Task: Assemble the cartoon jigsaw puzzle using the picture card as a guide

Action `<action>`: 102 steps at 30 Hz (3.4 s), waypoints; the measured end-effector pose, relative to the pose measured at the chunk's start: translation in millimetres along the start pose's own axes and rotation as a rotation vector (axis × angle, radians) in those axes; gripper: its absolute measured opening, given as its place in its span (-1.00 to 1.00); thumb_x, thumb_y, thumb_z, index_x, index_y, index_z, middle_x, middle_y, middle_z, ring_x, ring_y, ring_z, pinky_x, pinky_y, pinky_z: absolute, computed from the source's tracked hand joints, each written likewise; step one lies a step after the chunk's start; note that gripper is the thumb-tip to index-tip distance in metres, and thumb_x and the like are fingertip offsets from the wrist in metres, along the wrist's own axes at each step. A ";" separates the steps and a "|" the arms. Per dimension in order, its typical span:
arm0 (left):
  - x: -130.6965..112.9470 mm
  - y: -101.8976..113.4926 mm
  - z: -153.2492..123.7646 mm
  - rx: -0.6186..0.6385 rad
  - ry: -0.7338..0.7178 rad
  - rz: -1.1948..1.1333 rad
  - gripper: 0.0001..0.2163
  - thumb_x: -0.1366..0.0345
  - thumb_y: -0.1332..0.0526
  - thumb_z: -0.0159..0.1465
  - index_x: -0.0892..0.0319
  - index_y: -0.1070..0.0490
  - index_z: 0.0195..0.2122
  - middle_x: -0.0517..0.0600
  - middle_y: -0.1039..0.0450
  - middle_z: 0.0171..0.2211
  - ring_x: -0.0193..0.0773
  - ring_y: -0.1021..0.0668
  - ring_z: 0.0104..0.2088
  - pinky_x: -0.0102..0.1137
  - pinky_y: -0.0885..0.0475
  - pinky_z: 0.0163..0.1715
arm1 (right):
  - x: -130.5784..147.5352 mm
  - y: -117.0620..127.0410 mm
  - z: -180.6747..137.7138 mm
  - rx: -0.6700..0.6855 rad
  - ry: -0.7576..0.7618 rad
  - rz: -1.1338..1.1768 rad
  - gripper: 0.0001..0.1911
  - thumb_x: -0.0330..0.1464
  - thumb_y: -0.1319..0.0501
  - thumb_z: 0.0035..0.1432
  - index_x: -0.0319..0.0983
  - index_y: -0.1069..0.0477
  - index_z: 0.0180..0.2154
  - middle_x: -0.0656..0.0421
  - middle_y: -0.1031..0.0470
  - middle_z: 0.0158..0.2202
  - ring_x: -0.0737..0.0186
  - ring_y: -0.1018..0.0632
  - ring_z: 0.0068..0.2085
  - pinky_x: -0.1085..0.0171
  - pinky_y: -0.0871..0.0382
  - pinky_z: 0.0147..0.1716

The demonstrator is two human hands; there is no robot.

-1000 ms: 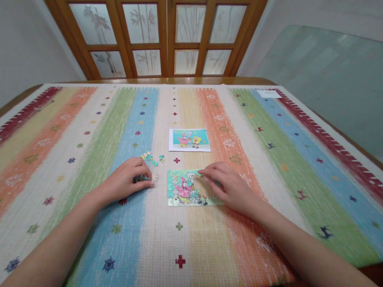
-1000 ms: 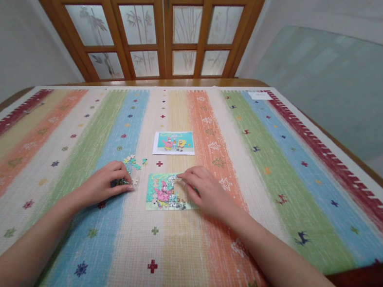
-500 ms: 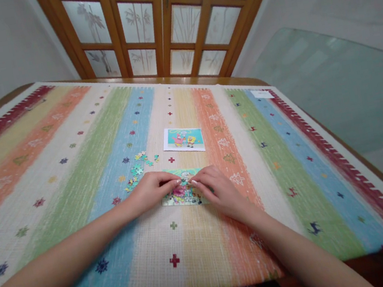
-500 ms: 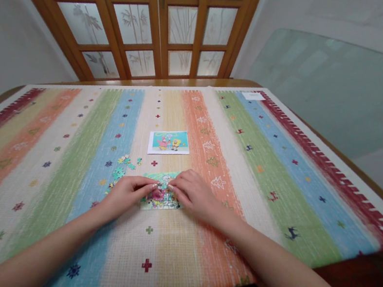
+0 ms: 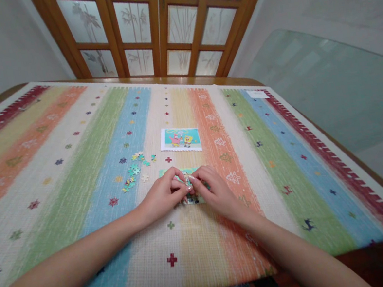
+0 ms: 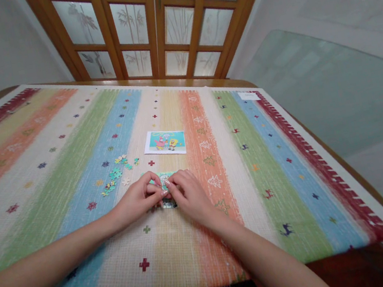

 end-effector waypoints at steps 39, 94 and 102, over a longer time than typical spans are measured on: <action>-1.1 4.4 -6.4 0.030 -0.438 1.030 -0.74 0.28 -0.05 0.48 0.25 -0.36 0.10 0.21 -0.37 0.24 -0.06 -0.36 0.29 -0.08 -0.27 0.30 | -28.8 -15.8 20.3 0.003 -0.065 -0.680 -0.79 -0.31 -0.19 0.30 -0.17 -0.40 -0.42 0.07 -0.44 -0.30 0.02 -0.36 -0.17 0.12 -0.15 -0.22; -28.1 134.3 -38.0 -0.070 -0.260 1.160 -0.74 0.18 -0.05 0.45 0.17 -0.50 -0.18 0.08 -0.48 -0.21 -0.12 -0.48 -0.13 -0.21 -0.38 -0.05 | -19.0 -2.4 -1.5 0.136 0.189 -0.446 -0.79 -0.36 -0.14 0.38 -0.21 -0.51 -0.06 0.01 -0.50 -0.14 0.04 -0.46 -0.10 0.06 -0.35 -0.11; 3.4 153.0 -47.8 -0.076 -0.160 1.036 -0.70 0.01 -0.17 0.39 0.15 -0.47 -0.14 0.05 -0.43 -0.16 -0.13 -0.46 -0.10 -0.26 -0.35 -0.03 | -18.8 0.6 -1.6 0.140 0.188 -0.423 -0.80 -0.36 -0.15 0.37 -0.18 -0.52 -0.08 0.01 -0.50 -0.13 0.04 -0.47 -0.09 0.06 -0.36 -0.11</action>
Point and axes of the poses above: each hand's wrist, its own z-axis towards the middle knuckle, its own y-axis out of the back of the hand, x = y × z, the point moved 8 cm from there along z, towards the middle knuckle
